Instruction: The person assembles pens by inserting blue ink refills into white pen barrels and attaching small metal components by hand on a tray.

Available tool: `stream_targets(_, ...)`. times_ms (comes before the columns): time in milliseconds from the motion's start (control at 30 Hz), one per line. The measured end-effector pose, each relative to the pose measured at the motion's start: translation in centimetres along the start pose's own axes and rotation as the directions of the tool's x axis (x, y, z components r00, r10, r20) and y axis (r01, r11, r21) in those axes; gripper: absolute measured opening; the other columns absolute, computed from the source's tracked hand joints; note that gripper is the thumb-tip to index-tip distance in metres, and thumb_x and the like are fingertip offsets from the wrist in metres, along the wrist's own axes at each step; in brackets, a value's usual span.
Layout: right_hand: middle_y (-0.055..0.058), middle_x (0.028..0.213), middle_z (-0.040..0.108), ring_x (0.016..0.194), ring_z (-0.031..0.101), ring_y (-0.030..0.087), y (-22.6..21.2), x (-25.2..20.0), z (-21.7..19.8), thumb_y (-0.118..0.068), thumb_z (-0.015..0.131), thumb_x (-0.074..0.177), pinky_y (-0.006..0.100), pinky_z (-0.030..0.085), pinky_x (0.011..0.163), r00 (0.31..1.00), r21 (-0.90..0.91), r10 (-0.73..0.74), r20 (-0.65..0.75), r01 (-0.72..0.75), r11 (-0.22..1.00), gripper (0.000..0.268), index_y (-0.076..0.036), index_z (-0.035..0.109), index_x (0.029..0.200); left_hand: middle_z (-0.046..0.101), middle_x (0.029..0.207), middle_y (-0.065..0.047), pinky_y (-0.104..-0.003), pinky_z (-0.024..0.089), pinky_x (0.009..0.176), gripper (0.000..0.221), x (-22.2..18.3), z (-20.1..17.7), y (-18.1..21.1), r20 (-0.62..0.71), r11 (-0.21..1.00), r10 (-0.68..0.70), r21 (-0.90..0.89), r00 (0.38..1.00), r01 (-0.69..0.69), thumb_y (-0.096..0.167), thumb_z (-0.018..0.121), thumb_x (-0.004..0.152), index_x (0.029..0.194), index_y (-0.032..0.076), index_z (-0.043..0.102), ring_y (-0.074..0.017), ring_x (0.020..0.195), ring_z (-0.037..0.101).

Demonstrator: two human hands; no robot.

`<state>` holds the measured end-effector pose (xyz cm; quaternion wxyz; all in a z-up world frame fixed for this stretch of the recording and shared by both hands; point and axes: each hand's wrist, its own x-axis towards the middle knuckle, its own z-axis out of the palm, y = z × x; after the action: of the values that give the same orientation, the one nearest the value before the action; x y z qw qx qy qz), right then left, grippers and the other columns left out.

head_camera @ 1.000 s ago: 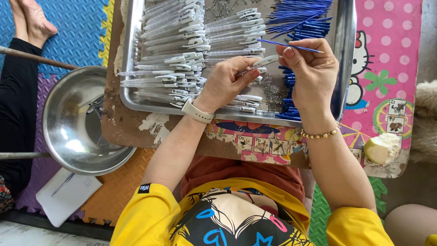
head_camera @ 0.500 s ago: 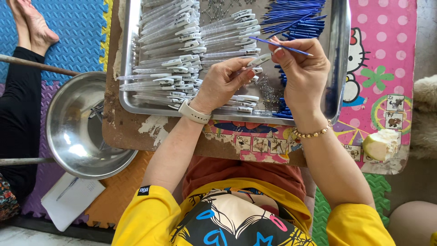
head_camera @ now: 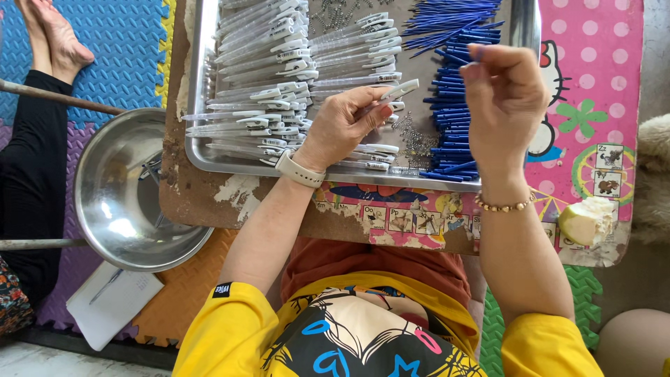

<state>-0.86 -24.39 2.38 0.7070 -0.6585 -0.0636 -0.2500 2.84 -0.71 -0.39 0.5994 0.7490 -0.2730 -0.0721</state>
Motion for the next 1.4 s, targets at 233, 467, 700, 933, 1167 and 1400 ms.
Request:
stream_targets(233,0.005,0.108,0.053,0.105,0.056,0.025,-1.8,0.2,-1.5,0.0,0.08,0.115,0.051,0.037,0.104,0.924,-0.713,-0.157,0.349,0.37,0.596,0.016,-0.012,0.084,0.125,0.077,0.093,-0.004,-0.021,0.058,0.059,0.045,0.0,0.0,-0.1,-0.017,0.999,-0.029,-0.015,0.999,0.029,0.039,0.065,0.103,0.132,0.005,0.071,-0.0093,0.069,0.066)
stream_targets(467,0.007,0.112,0.053,0.108,0.057,0.026,-1.5,0.3,-1.8,-0.008,0.075,0.121,0.052,0.041,0.105,0.932,-0.7,-0.129,0.338,0.341,0.628,0.008,-0.011,0.082,0.125,0.067,0.079,0.001,-0.02,0.046,0.055,0.049,-0.1,-0.3,0.3,-0.034,0.998,-0.069,-0.012,0.997,0.068,0.045,0.063,0.103,0.13,0.006,0.074,-0.0079,0.066,0.054)
stream_targets(700,0.009,0.112,0.054,0.109,0.055,0.029,-1.6,0.4,-1.8,-0.004,0.075,0.122,0.049,0.042,0.102,0.917,-0.672,-0.191,0.351,0.388,0.631,0.008,-0.008,0.082,0.124,0.079,0.093,-0.004,-0.019,0.058,0.058,0.049,-0.1,-0.2,0.2,-0.019,0.997,-0.076,-0.035,0.997,0.075,0.042,0.064,0.102,0.133,0.005,0.071,-0.0083,0.071,0.067)
stream_targets(933,0.015,0.129,0.058,0.11,0.056,0.036,-1.8,0.4,-1.4,-0.003,0.076,0.122,0.05,0.049,0.097,0.787,-0.712,-0.371,0.493,0.61,0.348,0.011,-0.007,0.083,0.115,0.079,0.117,-0.009,-0.029,0.063,0.075,0.033,0.2,0.3,-0.9,-0.027,0.96,0.142,0.249,0.99,-0.131,0.027,0.066,0.107,0.133,0.008,0.071,-0.0196,0.092,0.075)
stream_targets(1167,0.026,0.164,0.046,0.153,0.052,0.047,-2.8,0.2,0.2,0.026,0.05,0.11,0.057,0.052,0.127,0.786,-0.42,-0.182,0.592,0.492,0.763,0.051,0.002,0.057,0.154,0.08,0.118,-0.005,-0.031,0.06,0.078,0.033,0.3,0.2,-1.2,-0.003,0.937,0.171,0.31,0.985,-0.162,0.035,0.063,0.109,0.134,0.015,0.071,-0.0206,0.096,0.076)
stream_targets(1400,0.015,0.118,0.074,0.109,0.066,0.031,1.9,1.6,-5.6,0.005,0.089,0.116,0.047,0.046,0.102,0.887,-0.681,-0.178,0.426,0.444,0.582,0.013,0.001,0.084,0.127,0.078,0.122,-0.01,-0.028,0.062,0.084,0.046,0.2,0.0,-0.5,-0.015,0.981,0.116,0.159,0.993,-0.112,0.042,0.059,0.107,0.132,0.005,0.071,-0.0204,0.102,0.077)
